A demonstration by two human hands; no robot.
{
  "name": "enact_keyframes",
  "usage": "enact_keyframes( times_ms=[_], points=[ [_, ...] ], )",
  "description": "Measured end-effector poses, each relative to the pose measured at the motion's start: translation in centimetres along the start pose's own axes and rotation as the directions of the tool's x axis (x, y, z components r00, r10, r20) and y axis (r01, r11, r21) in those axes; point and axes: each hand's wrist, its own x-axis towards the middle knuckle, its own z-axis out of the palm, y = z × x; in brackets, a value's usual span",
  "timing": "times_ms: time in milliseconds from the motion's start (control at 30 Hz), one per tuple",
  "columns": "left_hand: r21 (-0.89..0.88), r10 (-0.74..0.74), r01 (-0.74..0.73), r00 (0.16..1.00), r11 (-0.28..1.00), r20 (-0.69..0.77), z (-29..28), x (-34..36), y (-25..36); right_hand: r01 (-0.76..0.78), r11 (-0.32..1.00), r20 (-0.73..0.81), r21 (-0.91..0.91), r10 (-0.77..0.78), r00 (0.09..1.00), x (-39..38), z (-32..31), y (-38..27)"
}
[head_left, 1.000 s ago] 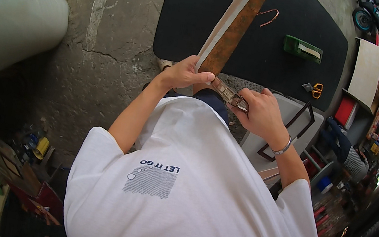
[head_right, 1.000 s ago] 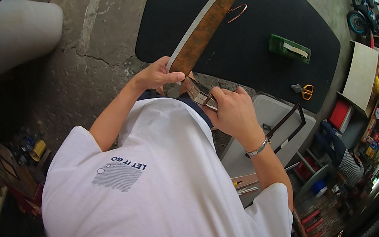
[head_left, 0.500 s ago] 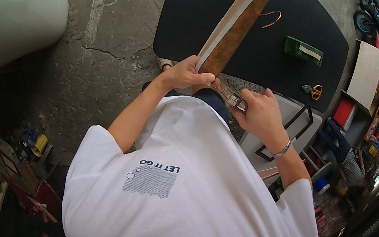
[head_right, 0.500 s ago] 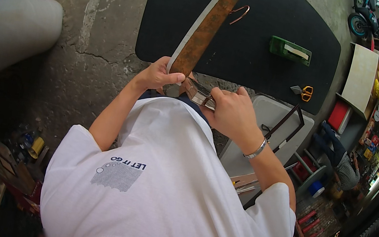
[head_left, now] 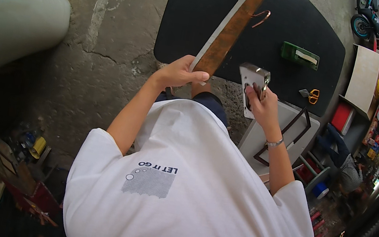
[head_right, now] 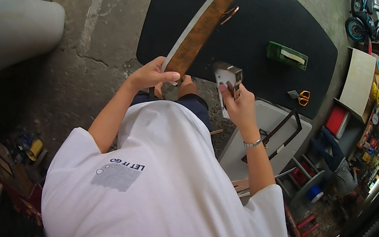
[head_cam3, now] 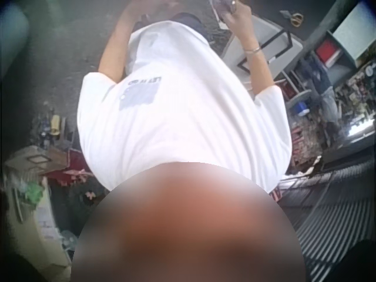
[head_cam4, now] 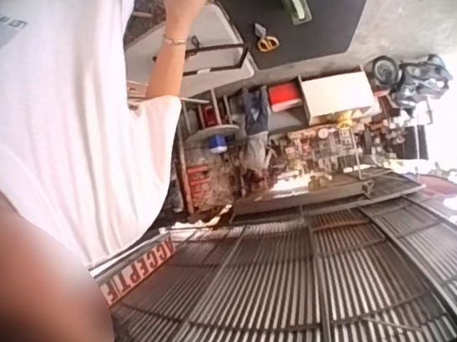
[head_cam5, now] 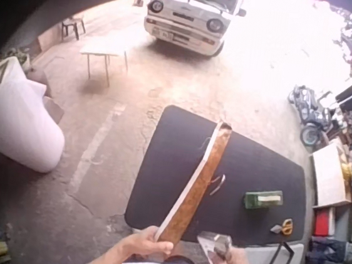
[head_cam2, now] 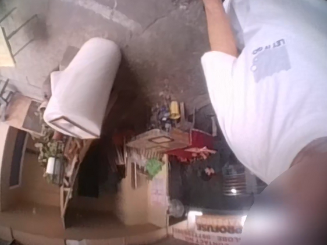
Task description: The person staples a decorative metal artwork onto a backing board using a handheld stapler. They rotate the board to staple each edge, briefly place the artwork into a frame to check fit, then remove it and continue stapling the remaining edges.
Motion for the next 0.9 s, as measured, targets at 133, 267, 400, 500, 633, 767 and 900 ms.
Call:
enact_keyframes(
  times_ms=[133,267,400,500,633,767,900],
  points=[
    [-0.033,-0.015,0.014,0.999,0.999,-0.029,-0.7,-0.7,3.9,-0.139,0.982,-0.041,-0.126,0.135,0.99,3.3,2.3,5.6],
    [0.227,-0.004,0.035,0.991,0.973,-0.133,0.0,-0.1,7.3,-0.084,0.959,-0.019,-0.272,0.082,0.996,6.3,5.1,11.0],
    [0.546,-0.154,0.249,0.965,0.8,-0.214,1.4,0.6,10.2,-0.006,0.944,-0.023,-0.329,-0.001,1.0,7.7,6.2,12.9],
    [0.59,-0.16,0.287,0.953,0.755,-0.259,2.0,0.5,9.2,0.012,0.898,-0.023,-0.44,-0.025,0.999,8.3,5.9,13.0],
    [0.517,-0.271,0.393,0.915,0.76,-0.297,3.6,0.5,9.7,-0.008,0.81,0.033,-0.587,0.034,0.999,8.6,4.5,11.3],
    [0.433,-0.055,0.109,0.989,0.895,-0.135,3.7,1.0,6.2,-0.017,0.896,0.093,-0.444,0.065,0.994,10.3,4.6,12.0],
    [0.262,0.033,-0.019,0.998,0.965,-0.048,3.6,2.0,1.5,-0.108,0.972,0.208,-0.21,0.153,0.966,10.9,3.4,11.9]
  ],
)
